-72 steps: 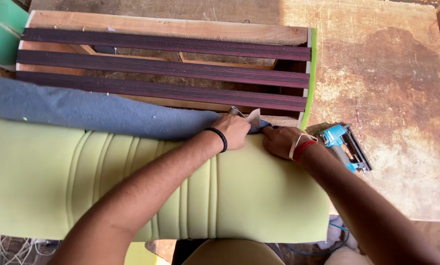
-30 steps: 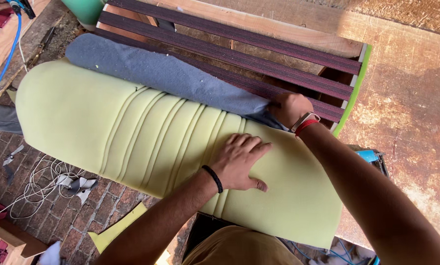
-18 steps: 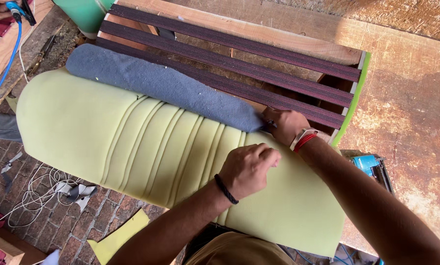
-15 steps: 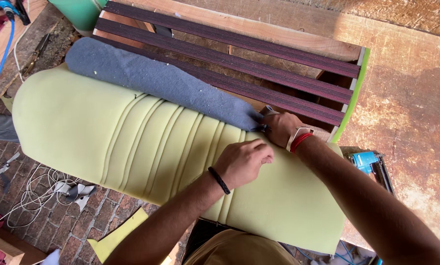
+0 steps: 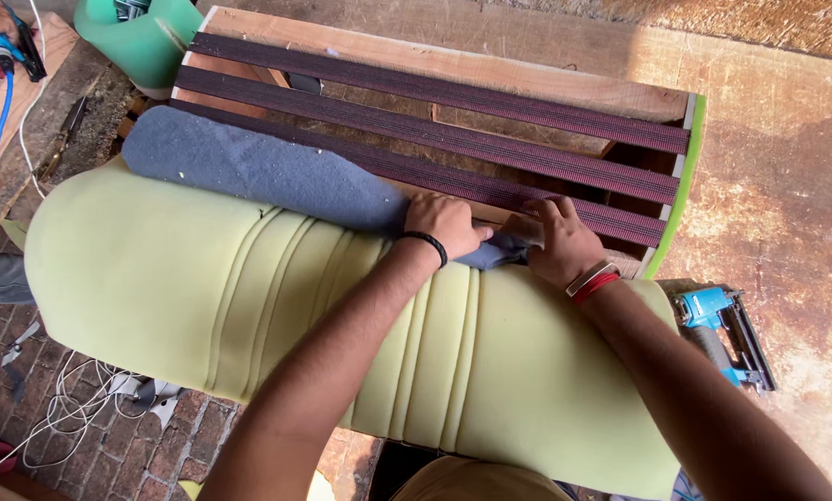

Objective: The person places a cushion on a wooden frame, aligns and folds fabric layers over the foam, trims excess fabric with scissors, and smooths the cover into place. The person handles foam, fabric, and a wooden frame while using scissors to cut material.

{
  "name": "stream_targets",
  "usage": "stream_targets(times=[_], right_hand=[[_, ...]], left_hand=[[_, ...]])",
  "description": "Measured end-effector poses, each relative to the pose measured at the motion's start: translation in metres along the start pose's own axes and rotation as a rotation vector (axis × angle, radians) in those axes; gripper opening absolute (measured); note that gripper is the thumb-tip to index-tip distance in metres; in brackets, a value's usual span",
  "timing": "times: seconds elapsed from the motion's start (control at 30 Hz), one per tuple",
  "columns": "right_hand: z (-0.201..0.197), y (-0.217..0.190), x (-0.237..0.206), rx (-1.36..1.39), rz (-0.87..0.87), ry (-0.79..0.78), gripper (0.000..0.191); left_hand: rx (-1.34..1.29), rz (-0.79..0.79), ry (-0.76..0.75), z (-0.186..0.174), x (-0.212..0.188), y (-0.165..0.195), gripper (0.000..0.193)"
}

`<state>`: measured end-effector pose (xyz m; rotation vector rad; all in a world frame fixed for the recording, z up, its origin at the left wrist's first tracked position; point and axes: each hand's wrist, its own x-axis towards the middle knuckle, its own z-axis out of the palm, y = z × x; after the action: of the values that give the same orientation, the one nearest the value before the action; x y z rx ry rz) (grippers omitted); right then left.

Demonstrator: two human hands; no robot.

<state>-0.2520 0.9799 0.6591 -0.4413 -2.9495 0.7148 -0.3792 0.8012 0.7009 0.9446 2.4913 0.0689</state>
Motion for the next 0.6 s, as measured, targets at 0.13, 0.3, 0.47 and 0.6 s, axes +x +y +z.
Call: stream_targets(times=[0.13, 0.3, 0.47, 0.6], right_hand=[[-0.002, 0.01, 0.005, 0.005, 0.067, -0.197, 0.042], [-0.042, 0.041, -0.001, 0.105, 0.149, 0.02, 0.02], [-0.08, 0.083, -0.026, 1.042, 0.47, -0.065, 0.026], [-0.071, 0.071, -0.041, 0.537, 0.36, 0.354, 0.042]], left_hand=[[-0.055, 0.138, -0.023, -0.006, 0.001, -0.02, 0.015], [-0.258, 0.301, 0.211, -0.002, 0.007, -0.034, 0.032], [-0.127, 0.491, 0.535, -0.01, 0.015, -0.032, 0.055], [-0.279, 0.182, 0.371, -0.028, 0.02, -0.021, 0.024]])
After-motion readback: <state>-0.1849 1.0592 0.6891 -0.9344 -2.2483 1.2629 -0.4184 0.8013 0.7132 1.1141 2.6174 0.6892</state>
